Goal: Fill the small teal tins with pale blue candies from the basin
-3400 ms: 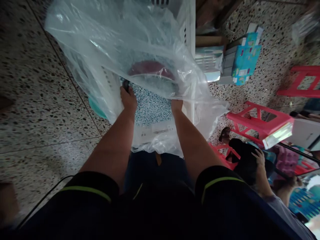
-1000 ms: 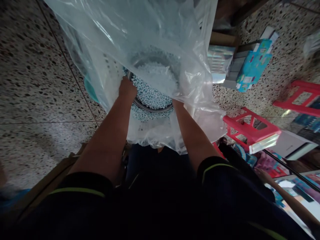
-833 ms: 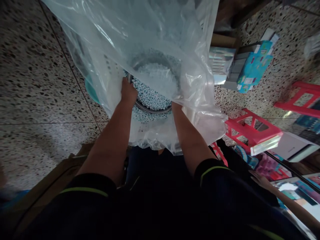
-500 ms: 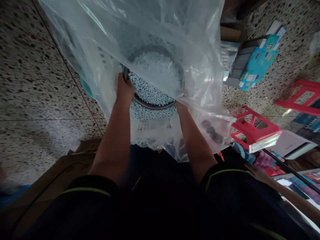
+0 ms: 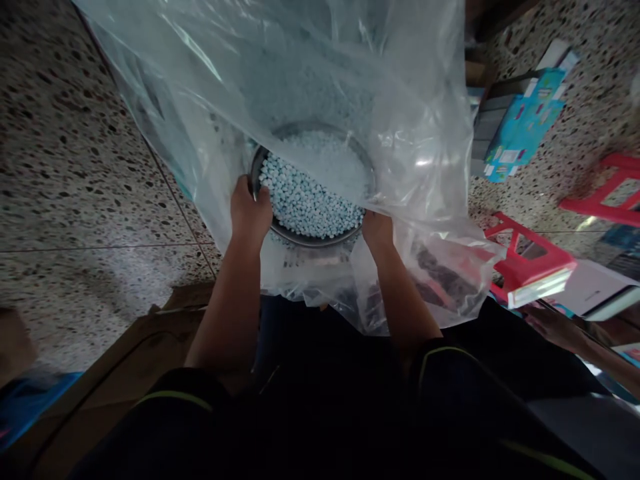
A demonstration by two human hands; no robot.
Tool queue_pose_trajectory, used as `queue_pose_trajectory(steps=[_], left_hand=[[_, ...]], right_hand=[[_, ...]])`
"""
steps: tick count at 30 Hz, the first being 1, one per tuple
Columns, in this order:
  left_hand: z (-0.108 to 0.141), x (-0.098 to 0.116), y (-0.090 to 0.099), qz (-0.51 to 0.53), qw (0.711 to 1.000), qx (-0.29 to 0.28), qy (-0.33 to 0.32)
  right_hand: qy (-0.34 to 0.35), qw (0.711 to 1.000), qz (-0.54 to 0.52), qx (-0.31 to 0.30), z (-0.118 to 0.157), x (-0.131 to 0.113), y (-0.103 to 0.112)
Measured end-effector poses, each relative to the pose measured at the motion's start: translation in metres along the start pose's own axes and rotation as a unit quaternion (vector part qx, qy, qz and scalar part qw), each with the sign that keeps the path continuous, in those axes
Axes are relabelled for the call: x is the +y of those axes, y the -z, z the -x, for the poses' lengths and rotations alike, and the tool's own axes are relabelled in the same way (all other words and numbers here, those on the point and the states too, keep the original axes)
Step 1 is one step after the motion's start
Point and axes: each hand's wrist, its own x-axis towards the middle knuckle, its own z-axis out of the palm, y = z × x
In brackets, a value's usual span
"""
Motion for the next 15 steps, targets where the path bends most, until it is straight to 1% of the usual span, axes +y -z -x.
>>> queue_pose_trajectory(steps=[3,7,9,12,15], left_hand=[[0.019,0.004,0.014,-0.013,1.000,0.001,-0.016],[0.038,0.004,0.038,-0.043,0.998,-0.020,-0.041],[0.043,0.001,0.052,-0.072,0.995,-0.034,-0.062],[0.045,-0.004,0.069,-0.110,0.986,-0.072,-0.102],[0.046,-0.006,0.079,-0.110,0.978,-0.114,-0.137]], right_hand=[[-0.022,0.999,-0.018,0.027,0.020,-0.003,0.008],[-0.077,0.996,-0.031,0.032,0.040,-0.013,0.023],[-0.099,0.994,-0.019,0.039,0.046,-0.018,0.030],[-0.103,0.993,0.018,0.057,0.055,-0.025,0.041],[-0.113,0.991,0.030,0.070,0.072,-0.030,0.051]])
